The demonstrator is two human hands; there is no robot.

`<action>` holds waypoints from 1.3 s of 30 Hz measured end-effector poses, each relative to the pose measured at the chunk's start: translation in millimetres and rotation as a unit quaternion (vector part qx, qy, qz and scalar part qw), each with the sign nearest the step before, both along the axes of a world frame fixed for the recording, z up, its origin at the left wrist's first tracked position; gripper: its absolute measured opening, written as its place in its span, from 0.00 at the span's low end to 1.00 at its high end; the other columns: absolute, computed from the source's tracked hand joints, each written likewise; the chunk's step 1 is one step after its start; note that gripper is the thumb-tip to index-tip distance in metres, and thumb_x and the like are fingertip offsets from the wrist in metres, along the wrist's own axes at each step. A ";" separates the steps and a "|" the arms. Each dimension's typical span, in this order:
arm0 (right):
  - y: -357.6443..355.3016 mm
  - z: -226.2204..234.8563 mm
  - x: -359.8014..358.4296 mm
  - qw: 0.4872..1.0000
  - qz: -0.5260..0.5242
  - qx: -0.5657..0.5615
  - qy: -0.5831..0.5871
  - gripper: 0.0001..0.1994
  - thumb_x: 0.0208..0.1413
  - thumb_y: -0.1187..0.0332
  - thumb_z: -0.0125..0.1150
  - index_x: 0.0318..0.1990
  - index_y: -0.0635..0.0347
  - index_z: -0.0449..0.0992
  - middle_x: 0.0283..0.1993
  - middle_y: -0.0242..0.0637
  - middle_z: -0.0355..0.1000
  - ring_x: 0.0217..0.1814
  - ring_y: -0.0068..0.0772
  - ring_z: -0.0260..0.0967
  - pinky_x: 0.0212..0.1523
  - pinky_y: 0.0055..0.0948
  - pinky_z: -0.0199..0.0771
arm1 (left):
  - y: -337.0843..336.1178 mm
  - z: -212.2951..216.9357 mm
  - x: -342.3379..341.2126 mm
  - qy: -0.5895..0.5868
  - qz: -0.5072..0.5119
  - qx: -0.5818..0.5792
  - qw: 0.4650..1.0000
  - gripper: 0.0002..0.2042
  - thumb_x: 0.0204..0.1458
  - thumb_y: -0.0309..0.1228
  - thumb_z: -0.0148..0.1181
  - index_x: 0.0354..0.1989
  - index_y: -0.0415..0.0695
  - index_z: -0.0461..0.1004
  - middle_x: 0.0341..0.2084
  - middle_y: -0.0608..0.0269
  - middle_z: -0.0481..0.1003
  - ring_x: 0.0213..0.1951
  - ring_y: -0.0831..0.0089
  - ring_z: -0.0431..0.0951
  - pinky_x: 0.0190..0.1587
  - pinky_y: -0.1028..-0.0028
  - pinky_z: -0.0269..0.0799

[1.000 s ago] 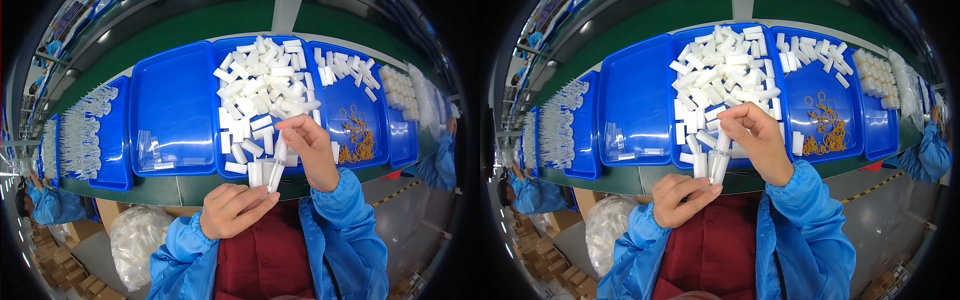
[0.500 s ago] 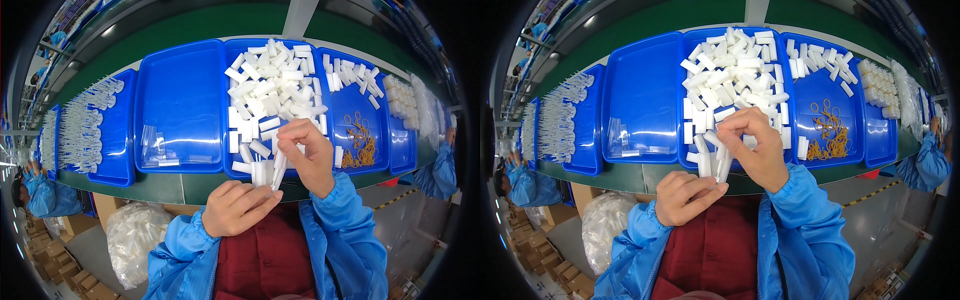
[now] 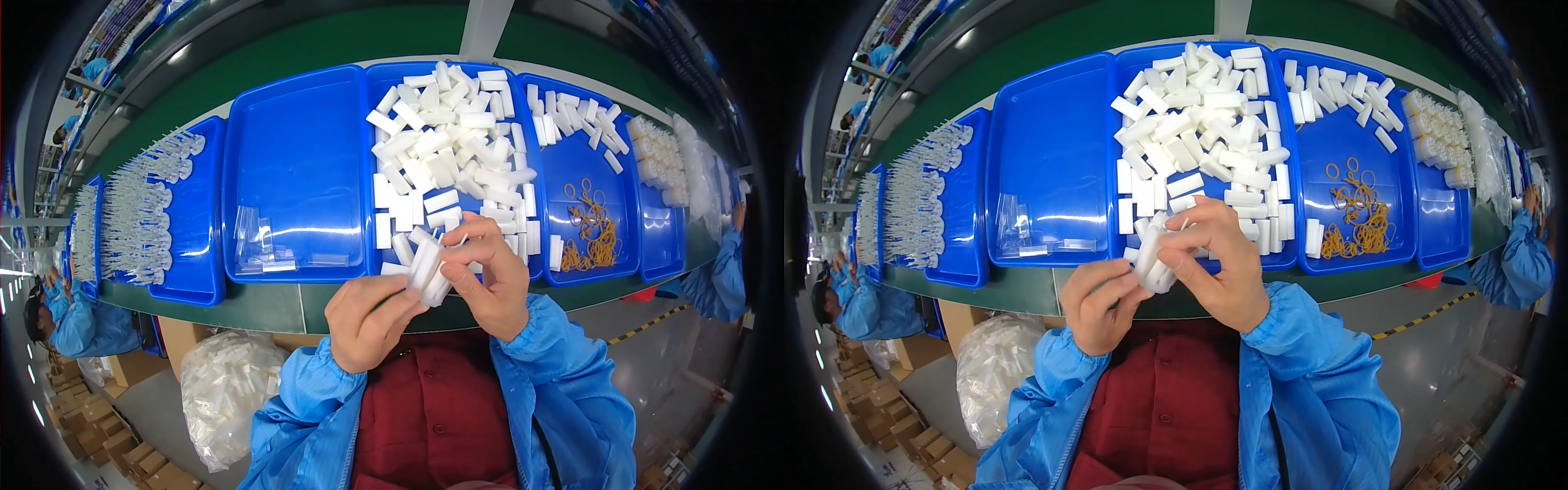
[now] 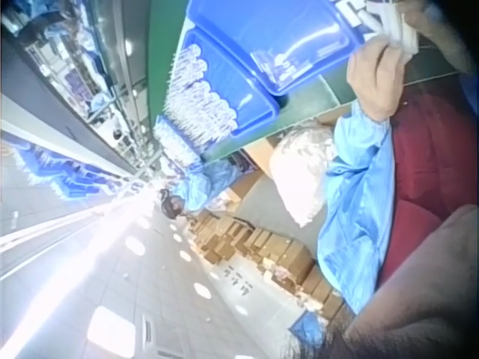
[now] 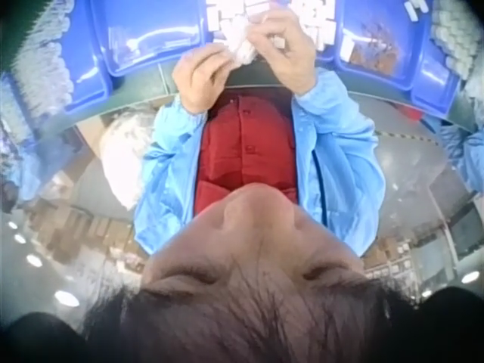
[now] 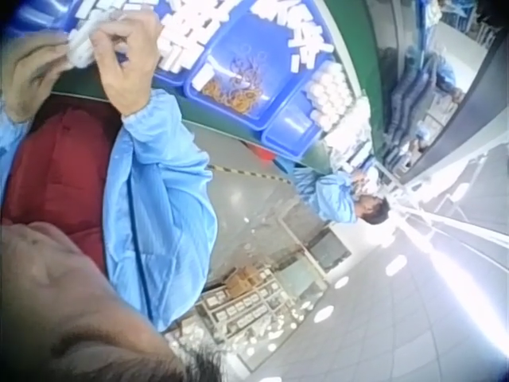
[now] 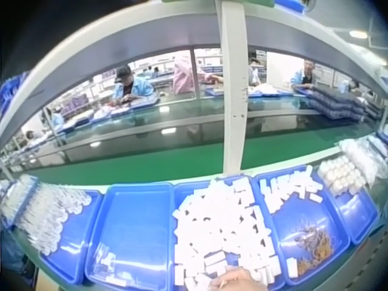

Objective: The person assembles small plastic components by hand, securing them with rubber bands.

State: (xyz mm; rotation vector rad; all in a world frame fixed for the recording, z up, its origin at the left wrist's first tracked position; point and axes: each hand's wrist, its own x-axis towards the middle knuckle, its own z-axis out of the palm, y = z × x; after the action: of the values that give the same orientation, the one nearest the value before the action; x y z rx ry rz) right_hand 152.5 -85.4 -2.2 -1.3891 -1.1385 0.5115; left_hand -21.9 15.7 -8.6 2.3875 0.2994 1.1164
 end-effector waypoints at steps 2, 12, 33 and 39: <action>0.5 -1.1 1.6 0.999 -0.029 -0.003 0.026 0.07 0.52 0.73 0.68 0.39 0.58 0.79 0.45 0.39 0.73 0.51 0.37 0.68 0.64 0.42 0.60 | -4.2 10.8 4.2 0.010 0.025 -0.075 0.997 0.25 0.37 0.25 0.76 0.47 0.43 0.75 0.41 0.55 0.76 0.39 0.60 0.79 0.36 0.70 0.76; -3.9 17.3 8.5 0.996 -0.074 -0.019 0.039 0.17 0.57 0.73 0.62 0.54 0.62 0.72 0.52 0.42 0.70 0.49 0.33 0.69 0.52 0.30 0.68 | -11.3 11.6 3.1 -0.076 -0.075 -0.648 0.754 0.22 0.53 0.18 0.63 0.56 0.33 0.64 0.52 0.49 0.70 0.51 0.65 0.76 0.52 0.68 0.76; 3.6 35.2 37.6 0.958 0.206 -0.089 -0.176 0.15 0.44 0.66 0.74 0.41 0.51 0.80 0.40 0.30 0.73 0.45 0.35 0.65 0.48 0.33 0.59 | -4.1 9.4 -5.9 0.012 -0.092 -0.728 0.680 0.15 0.61 0.28 0.57 0.53 0.34 0.69 0.44 0.53 0.77 0.42 0.71 0.79 0.48 0.73 0.77; 0.9 32.7 32.6 0.944 0.207 -0.037 -0.256 0.13 0.45 0.66 0.72 0.41 0.50 0.81 0.40 0.27 0.74 0.47 0.35 0.66 0.48 0.34 0.59 | -1.4 6.3 -7.1 0.017 -0.119 -0.738 0.664 0.15 0.61 0.26 0.57 0.53 0.34 0.69 0.46 0.53 0.76 0.46 0.70 0.78 0.50 0.72 0.76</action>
State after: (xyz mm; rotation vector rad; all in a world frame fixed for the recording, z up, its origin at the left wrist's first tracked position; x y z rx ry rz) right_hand 185.2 -84.5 30.5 -1.3904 -1.8753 0.5022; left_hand -29.0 14.2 -2.3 0.8853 0.5776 0.3090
